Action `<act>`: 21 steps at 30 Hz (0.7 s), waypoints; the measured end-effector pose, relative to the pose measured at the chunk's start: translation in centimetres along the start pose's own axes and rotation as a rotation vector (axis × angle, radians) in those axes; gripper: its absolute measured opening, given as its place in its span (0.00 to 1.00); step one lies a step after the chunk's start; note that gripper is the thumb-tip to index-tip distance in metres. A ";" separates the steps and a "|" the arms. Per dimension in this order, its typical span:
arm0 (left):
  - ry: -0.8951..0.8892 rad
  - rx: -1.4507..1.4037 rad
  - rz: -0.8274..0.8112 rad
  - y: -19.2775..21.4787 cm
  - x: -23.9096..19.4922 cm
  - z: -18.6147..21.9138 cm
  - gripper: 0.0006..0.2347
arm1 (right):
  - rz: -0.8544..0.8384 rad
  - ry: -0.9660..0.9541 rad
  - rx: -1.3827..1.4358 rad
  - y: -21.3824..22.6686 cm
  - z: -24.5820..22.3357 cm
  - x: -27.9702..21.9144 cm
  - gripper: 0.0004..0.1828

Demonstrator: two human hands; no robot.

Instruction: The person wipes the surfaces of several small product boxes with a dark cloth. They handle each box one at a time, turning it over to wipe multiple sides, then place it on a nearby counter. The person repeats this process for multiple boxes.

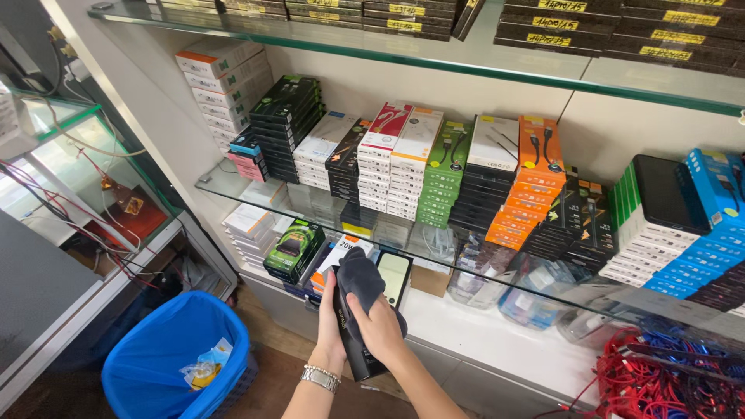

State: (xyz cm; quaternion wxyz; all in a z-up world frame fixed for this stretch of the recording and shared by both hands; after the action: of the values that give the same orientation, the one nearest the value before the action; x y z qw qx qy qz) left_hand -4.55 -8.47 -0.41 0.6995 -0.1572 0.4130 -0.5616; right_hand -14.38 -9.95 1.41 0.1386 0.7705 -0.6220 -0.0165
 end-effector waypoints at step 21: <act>0.092 -0.057 0.240 1.5 8.9 -6.8 0.30 | -0.222 -0.427 -0.450 12.5 28.0 5.7 0.38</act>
State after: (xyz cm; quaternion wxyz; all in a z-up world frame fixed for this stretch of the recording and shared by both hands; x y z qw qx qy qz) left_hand -8.38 -14.51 -9.18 0.7374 -0.1006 0.4762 -0.4684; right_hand -30.52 -23.19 -21.72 0.1691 0.7627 -0.5302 -0.3295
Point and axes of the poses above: each hand's wrist, its own x-axis towards the middle knuckle, its own y-axis out of the back of the hand, z = x × y, the point moved 5 cm from there along x, towards the middle knuckle, and after that the axes turned 10 degrees about x, right-handed, at the moved point
